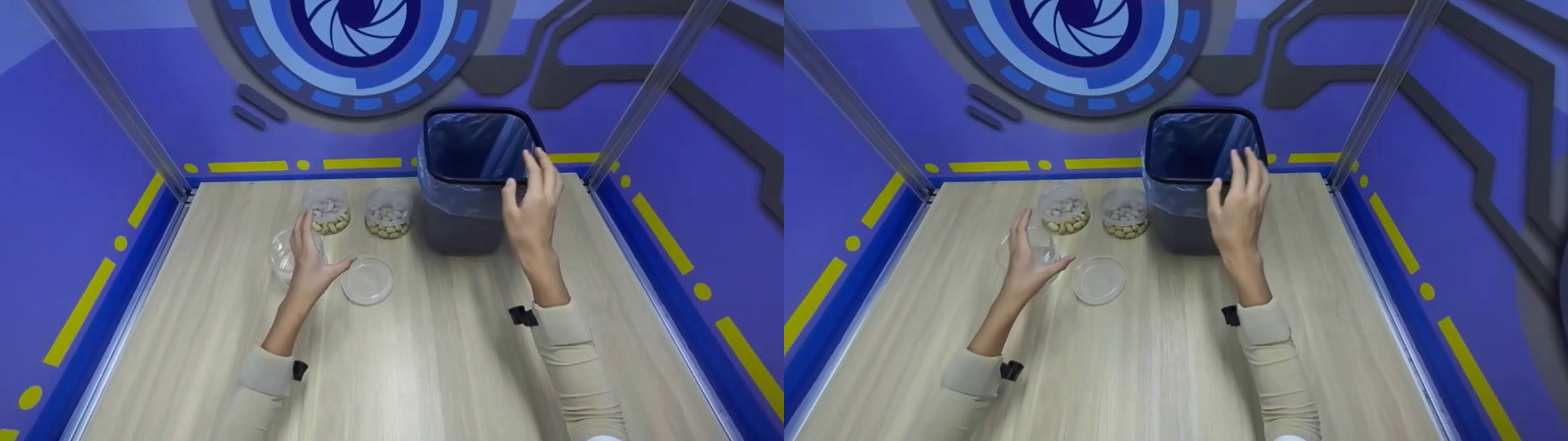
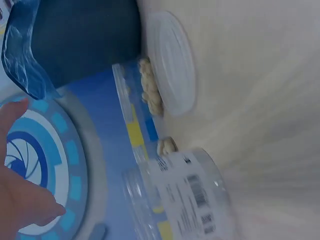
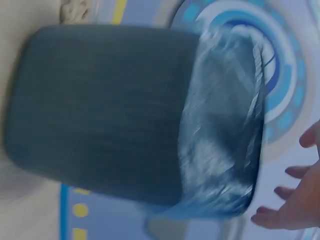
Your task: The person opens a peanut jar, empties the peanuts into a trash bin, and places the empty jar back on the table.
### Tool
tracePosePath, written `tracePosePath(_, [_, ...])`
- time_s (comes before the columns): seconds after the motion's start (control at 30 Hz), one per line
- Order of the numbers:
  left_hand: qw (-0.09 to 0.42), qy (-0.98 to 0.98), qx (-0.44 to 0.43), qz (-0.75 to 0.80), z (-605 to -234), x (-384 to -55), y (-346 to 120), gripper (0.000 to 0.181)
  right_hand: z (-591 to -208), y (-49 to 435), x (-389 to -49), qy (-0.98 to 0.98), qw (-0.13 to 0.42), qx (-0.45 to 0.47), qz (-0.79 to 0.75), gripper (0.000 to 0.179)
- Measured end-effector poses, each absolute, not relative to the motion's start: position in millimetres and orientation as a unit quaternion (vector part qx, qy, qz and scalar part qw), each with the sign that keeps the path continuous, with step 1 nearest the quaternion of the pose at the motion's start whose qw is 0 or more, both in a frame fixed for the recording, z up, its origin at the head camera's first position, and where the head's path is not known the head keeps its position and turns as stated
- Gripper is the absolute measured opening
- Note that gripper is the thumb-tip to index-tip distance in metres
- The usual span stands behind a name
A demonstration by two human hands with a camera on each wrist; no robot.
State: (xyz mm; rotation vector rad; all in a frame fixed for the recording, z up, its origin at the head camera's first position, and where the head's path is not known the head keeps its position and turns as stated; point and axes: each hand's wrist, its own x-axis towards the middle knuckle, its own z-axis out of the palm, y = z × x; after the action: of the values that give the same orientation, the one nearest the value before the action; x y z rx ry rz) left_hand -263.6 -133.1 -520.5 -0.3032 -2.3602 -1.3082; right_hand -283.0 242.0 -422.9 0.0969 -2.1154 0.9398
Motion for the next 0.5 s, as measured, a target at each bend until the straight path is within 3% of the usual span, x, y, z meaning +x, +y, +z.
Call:
tracePosePath(0.27, [0.197, -0.852, -0.123, -0.47, -525, -285, -101, 0.123, -433, 196, -259, -0.812, 0.403, 0.197, 0.374, 0.052])
tracePosePath(0.5, [0.104, -0.849, -0.096, -0.51, -544, -312, -83, 0.123, -462, 166, -253, -0.811, 0.352, 0.273, 0.378, 0.049])
